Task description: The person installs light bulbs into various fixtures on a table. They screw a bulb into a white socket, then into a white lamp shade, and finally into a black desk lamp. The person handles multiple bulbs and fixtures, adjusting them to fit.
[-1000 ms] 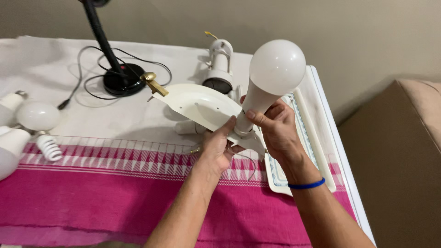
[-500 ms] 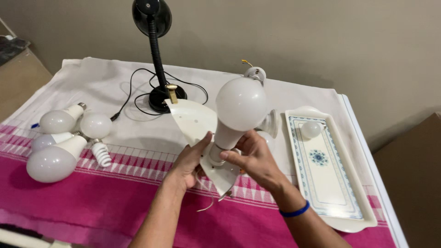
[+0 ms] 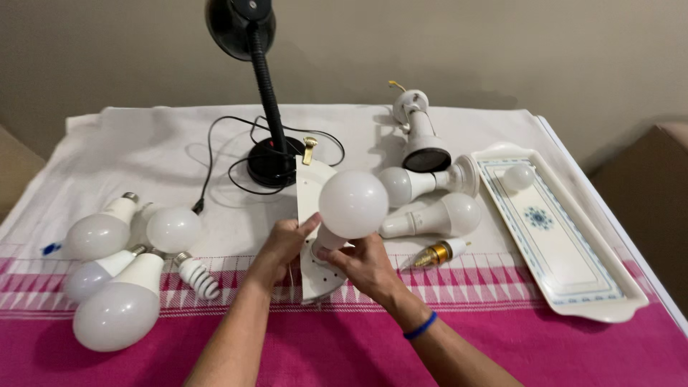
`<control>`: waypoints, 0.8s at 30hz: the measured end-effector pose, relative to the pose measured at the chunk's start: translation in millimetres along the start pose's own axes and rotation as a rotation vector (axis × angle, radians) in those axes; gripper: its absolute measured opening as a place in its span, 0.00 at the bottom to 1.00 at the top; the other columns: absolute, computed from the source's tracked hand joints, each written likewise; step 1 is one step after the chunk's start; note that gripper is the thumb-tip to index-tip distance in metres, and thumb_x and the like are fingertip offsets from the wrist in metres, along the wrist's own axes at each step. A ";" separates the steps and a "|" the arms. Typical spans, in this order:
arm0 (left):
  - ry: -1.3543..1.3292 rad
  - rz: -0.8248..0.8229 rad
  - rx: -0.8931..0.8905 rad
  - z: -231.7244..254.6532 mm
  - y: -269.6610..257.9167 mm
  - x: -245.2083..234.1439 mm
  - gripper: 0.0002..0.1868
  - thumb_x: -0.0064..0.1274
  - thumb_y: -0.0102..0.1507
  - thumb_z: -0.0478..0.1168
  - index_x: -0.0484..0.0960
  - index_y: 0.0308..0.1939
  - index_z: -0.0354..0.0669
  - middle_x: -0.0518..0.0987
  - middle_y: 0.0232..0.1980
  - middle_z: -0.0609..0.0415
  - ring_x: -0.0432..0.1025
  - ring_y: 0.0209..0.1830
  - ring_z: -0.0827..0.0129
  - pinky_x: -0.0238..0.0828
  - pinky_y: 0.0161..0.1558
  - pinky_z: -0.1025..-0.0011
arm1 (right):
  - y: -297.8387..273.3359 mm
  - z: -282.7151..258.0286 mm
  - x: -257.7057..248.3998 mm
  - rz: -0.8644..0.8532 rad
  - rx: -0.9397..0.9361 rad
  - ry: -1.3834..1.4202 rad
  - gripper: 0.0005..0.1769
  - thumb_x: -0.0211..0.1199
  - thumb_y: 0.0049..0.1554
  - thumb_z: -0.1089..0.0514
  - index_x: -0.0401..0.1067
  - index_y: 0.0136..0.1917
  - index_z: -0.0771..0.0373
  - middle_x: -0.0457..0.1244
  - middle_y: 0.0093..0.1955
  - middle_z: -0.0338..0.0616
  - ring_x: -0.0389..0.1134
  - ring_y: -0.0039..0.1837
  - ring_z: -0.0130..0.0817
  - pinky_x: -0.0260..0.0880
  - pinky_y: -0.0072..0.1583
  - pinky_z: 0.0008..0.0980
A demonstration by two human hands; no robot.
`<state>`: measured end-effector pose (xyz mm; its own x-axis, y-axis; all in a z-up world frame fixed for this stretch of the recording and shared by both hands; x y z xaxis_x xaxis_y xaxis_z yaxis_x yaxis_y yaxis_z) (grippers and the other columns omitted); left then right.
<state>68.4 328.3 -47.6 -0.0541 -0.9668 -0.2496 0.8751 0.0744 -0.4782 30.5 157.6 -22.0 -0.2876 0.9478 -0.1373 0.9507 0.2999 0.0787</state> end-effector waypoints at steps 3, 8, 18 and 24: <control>-0.135 -0.028 0.151 -4.6 22.2 -11.6 0.22 0.48 0.67 0.46 0.80 0.53 0.28 0.84 0.40 0.42 0.80 0.32 0.64 0.81 0.33 0.66 | 14.8 17.4 7.7 0.013 0.019 -0.044 0.25 0.69 0.53 0.57 0.71 0.62 0.67 0.70 0.60 0.54 0.76 0.59 0.46 0.79 0.59 0.42; 0.179 0.134 0.177 -8.3 46.7 -16.0 0.20 0.51 0.66 0.39 0.81 0.61 0.39 0.87 0.48 0.45 0.79 0.38 0.66 0.75 0.40 0.68 | 44.2 19.8 9.8 0.072 -0.002 -0.153 0.34 0.72 0.52 0.58 0.61 0.67 0.64 0.67 0.60 0.56 0.72 0.62 0.47 0.83 0.57 0.43; 0.200 0.189 0.279 -13.3 73.8 -5.3 0.20 0.46 0.68 0.41 0.80 0.63 0.47 0.81 0.60 0.44 0.76 0.60 0.55 0.71 0.59 0.62 | 87.6 19.9 2.4 0.132 -0.006 -0.294 0.34 0.74 0.49 0.57 0.64 0.65 0.67 0.70 0.53 0.54 0.76 0.53 0.43 0.81 0.48 0.40; 0.209 0.192 0.308 -17.9 85.5 -4.9 0.19 0.48 0.67 0.42 0.82 0.60 0.46 0.83 0.58 0.44 0.77 0.59 0.56 0.72 0.59 0.63 | 87.3 30.3 0.5 0.109 0.045 -0.281 0.30 0.72 0.49 0.56 0.70 0.64 0.66 0.73 0.51 0.54 0.77 0.52 0.42 0.79 0.51 0.40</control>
<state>134.8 343.8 -102.3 0.0556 -0.8699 -0.4900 0.9800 0.1415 -0.1401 116.8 180.9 -45.1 -0.1467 0.9054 -0.3984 0.9802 0.1872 0.0646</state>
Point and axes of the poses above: each hand's wrist, its own y-axis towards the middle knuckle, its own x-axis out of the palm, z = x × y, the point moved 3 cm from there along y, towards the middle knuckle
